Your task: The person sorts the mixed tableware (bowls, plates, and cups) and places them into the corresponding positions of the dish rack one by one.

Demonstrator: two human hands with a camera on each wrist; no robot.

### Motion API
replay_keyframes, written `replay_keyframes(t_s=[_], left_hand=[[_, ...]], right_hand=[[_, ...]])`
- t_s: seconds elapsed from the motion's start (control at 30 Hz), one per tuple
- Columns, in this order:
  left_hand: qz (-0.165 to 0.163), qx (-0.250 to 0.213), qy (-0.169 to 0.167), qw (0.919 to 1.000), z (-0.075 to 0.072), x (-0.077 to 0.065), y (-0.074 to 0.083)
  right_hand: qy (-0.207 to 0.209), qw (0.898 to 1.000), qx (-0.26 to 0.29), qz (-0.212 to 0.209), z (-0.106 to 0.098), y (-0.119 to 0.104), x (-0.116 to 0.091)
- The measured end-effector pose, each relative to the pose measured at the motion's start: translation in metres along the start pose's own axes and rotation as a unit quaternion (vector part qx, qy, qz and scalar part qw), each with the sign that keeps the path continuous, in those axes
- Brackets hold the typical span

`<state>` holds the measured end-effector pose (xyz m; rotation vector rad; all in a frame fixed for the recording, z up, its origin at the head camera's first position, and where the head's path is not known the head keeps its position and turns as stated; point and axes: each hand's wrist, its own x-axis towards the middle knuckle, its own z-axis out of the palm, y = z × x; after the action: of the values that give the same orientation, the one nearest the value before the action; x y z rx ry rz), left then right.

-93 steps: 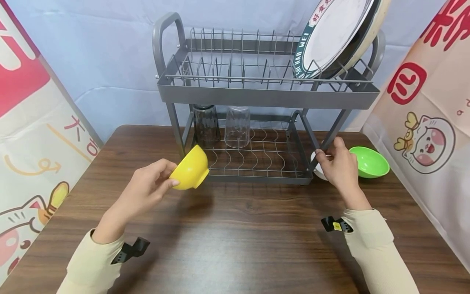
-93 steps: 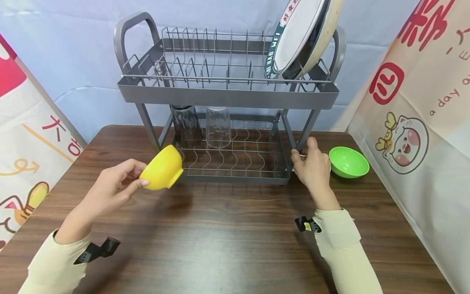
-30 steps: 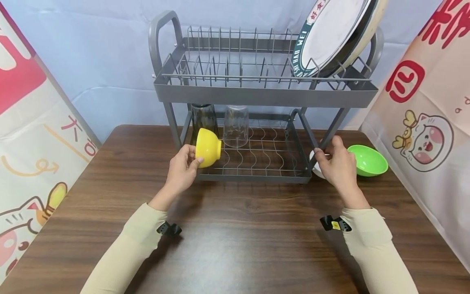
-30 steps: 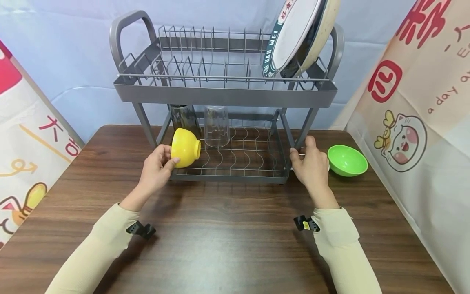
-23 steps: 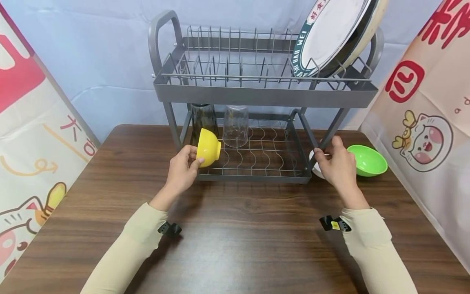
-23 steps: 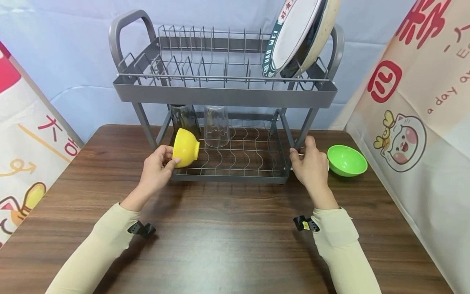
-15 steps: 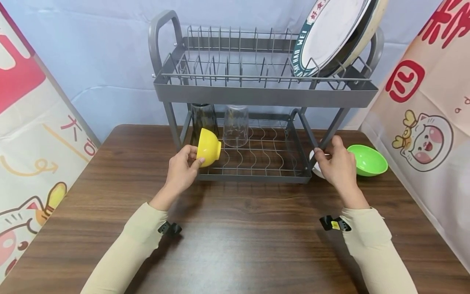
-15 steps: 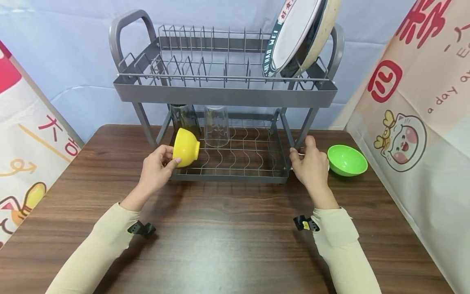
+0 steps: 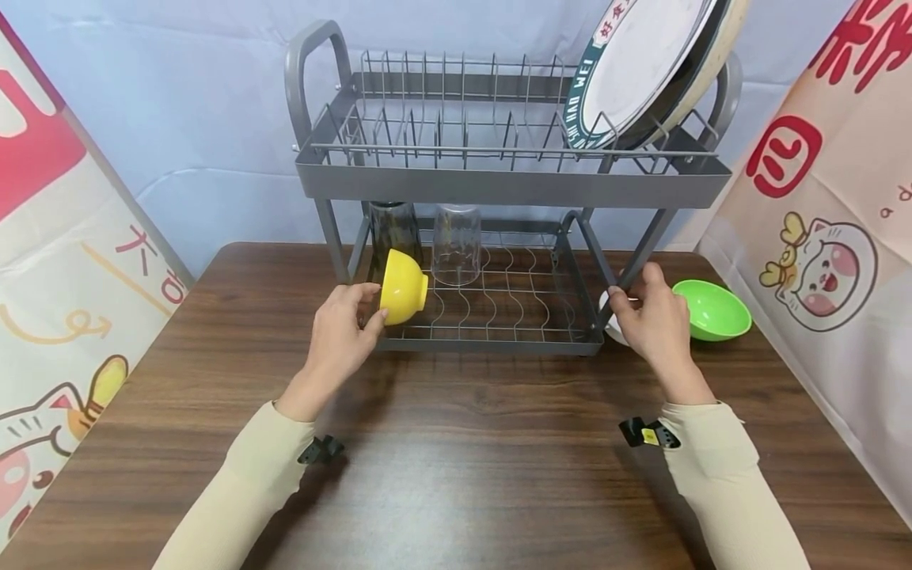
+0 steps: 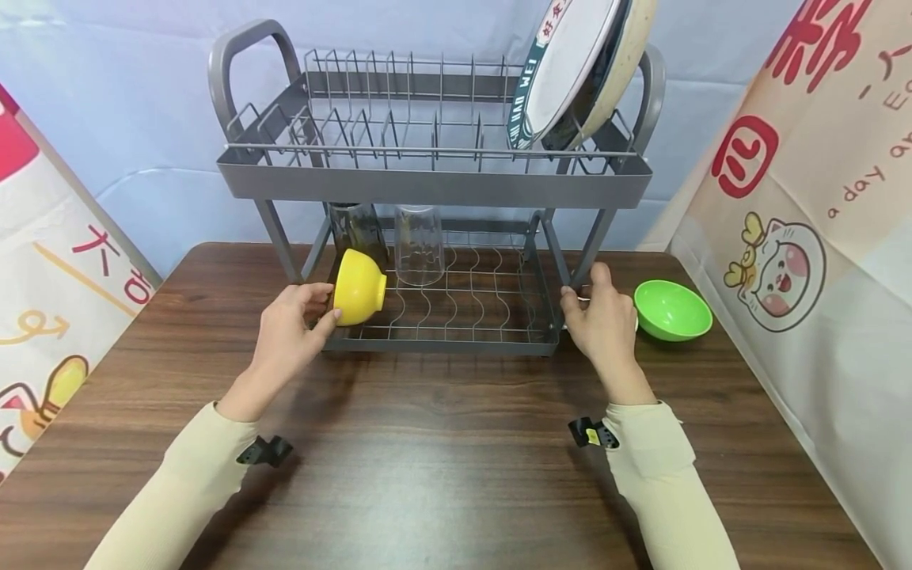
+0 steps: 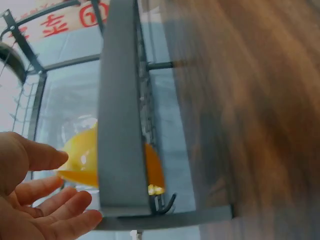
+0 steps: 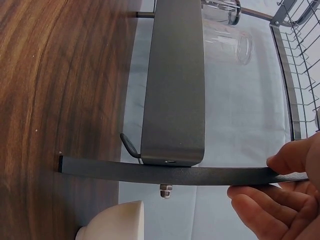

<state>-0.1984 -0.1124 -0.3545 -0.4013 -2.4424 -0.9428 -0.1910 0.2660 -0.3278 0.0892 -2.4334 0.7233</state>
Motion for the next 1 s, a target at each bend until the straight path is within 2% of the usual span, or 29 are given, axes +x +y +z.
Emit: replay_keyframes(t_s=[0.07,0.2,0.43,0.7,1.0], left_hand=[[0.009,0.010,0.002,0.9999,-0.005,0.000,0.000],[0.005,0.022,-0.010,0.9997,-0.013,-0.001,-0.001],[0.007,0.026,-0.017,0.9995,-0.019,-0.003,-0.005],[0.016,0.019,0.027,0.9993,-0.021,-0.003,-0.012],[-0.006,0.001,0.057,0.9984,-0.022,-0.001,-0.023]], right_hand=[[0.001,1.000,0.000,0.000,0.000,0.000,0.000],[0.003,1.000,0.001,0.000,0.000,0.000,0.000],[0.000,1.000,0.002,0.005,0.000,0.000,0.001],[-0.002,1.000,0.003,0.002,0.000,0.000,-0.001],[0.004,1.000,0.006,-0.003,0.001,0.000,-0.001]])
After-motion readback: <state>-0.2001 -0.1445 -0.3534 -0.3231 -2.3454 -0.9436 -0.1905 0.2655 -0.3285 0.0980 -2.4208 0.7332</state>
